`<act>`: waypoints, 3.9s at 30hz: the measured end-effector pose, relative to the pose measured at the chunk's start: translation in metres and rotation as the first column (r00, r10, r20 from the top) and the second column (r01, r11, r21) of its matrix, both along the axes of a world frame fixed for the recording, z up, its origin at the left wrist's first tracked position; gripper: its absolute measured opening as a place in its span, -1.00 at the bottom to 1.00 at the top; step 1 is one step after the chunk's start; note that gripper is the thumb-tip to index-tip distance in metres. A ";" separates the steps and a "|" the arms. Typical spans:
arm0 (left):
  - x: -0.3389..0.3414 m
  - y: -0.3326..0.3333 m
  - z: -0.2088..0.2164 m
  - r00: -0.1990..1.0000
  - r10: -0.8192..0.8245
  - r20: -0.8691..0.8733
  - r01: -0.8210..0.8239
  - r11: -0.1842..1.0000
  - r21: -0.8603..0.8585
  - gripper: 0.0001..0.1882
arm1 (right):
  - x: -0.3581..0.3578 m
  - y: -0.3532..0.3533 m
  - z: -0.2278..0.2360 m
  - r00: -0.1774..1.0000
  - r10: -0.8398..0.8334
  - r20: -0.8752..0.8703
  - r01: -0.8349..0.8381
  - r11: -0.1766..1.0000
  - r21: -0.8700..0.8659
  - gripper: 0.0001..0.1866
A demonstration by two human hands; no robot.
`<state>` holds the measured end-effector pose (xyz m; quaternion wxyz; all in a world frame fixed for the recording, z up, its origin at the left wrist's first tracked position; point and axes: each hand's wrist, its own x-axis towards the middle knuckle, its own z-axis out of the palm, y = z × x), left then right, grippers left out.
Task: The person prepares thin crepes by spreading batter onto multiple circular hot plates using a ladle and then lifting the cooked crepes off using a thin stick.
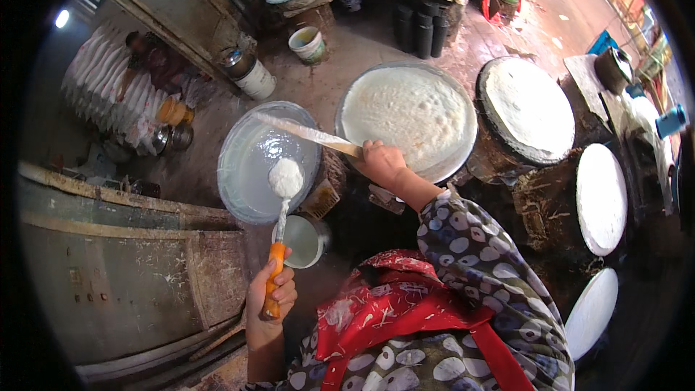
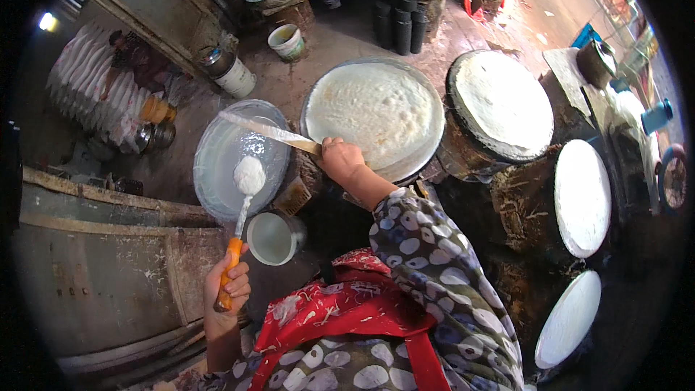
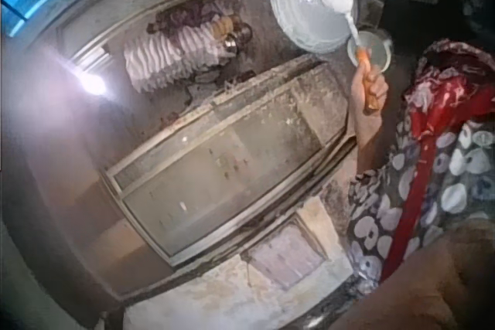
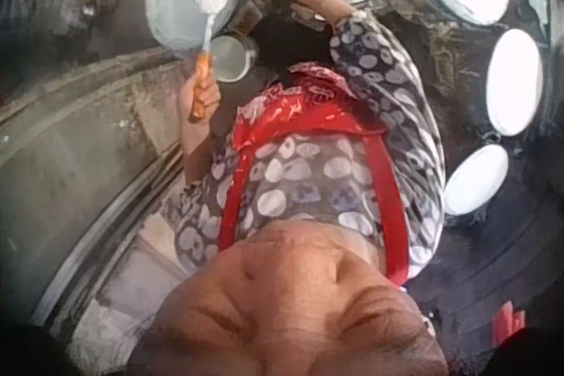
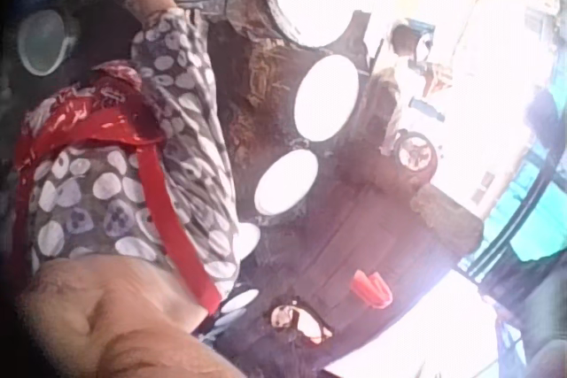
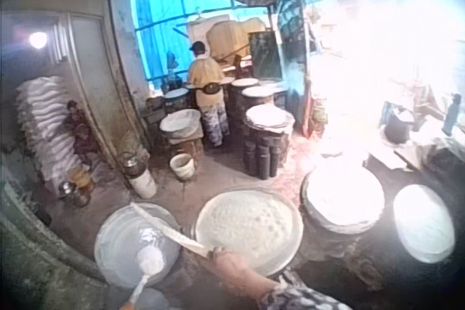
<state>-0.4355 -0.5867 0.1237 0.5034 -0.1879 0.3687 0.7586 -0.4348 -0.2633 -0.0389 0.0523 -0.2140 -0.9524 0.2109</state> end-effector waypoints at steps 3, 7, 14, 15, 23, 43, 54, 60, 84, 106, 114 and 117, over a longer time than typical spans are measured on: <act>0.009 -0.013 -0.003 0.997 0.072 -0.002 -0.072 0.997 0.021 -0.62 | -0.014 0.007 -0.015 1.000 -0.026 -0.016 0.026 0.999 0.047 -0.71; 0.012 -0.015 -0.002 0.995 0.096 0.002 -0.096 0.995 0.040 -0.62 | 0.002 0.033 0.006 0.948 -0.118 -0.297 0.090 0.990 -0.106 -0.79; -0.013 0.027 0.009 0.993 -0.109 -0.050 0.113 0.989 0.094 -0.62 | 0.138 0.110 0.085 0.482 -0.713 -0.510 0.197 0.655 -0.729 -0.86; -0.019 0.039 0.012 0.986 -0.160 -0.052 0.165 0.980 0.108 -0.62 | 0.167 0.110 0.105 0.394 -0.768 -0.505 0.178 0.603 -0.777 -0.87; -0.052 0.171 0.034 0.751 -0.658 0.045 0.642 0.745 0.179 -0.61 | 0.365 -0.004 0.209 -0.054 -0.908 -0.416 0.463 0.346 -0.816 -0.90; 0.136 0.272 0.013 -0.326 -0.943 0.063 0.901 -0.290 0.324 -0.52 | 0.468 -0.632 0.073 -0.676 0.628 -0.384 0.409 -0.114 -0.906 -0.63; 0.224 0.261 0.004 -0.391 -0.910 0.141 0.896 -0.342 0.282 -0.52 | 0.466 -0.721 -0.042 -0.786 0.609 -0.108 -0.317 -0.547 -0.775 -0.69; 0.210 0.273 -0.001 -0.293 -0.937 0.192 0.911 -0.213 0.352 -0.50 | 0.490 -0.676 0.021 -0.936 0.350 0.033 -0.322 -0.890 0.324 -0.59; 0.043 0.151 0.006 0.756 -0.653 -0.048 0.649 0.738 0.185 -0.46 | 0.271 -0.154 -0.284 0.538 -0.661 0.522 -0.210 -0.705 -0.677 -0.62; -0.087 0.152 -0.005 0.883 -0.464 -0.067 0.469 0.874 0.128 -0.41 | 0.078 -0.020 -0.332 -0.205 -0.575 0.792 -0.658 -0.519 -0.546 -0.77; -0.098 0.153 -0.015 0.881 -0.471 -0.045 0.472 0.870 0.143 -0.41 | 0.065 -0.016 -0.323 -0.392 -0.488 0.780 -0.570 -0.536 -0.622 -0.81; -0.094 0.155 -0.013 0.872 -0.487 -0.047 0.488 0.858 0.161 -0.41 | 0.065 -0.017 -0.328 -0.403 -0.492 0.772 -0.592 -0.503 -0.630 -0.81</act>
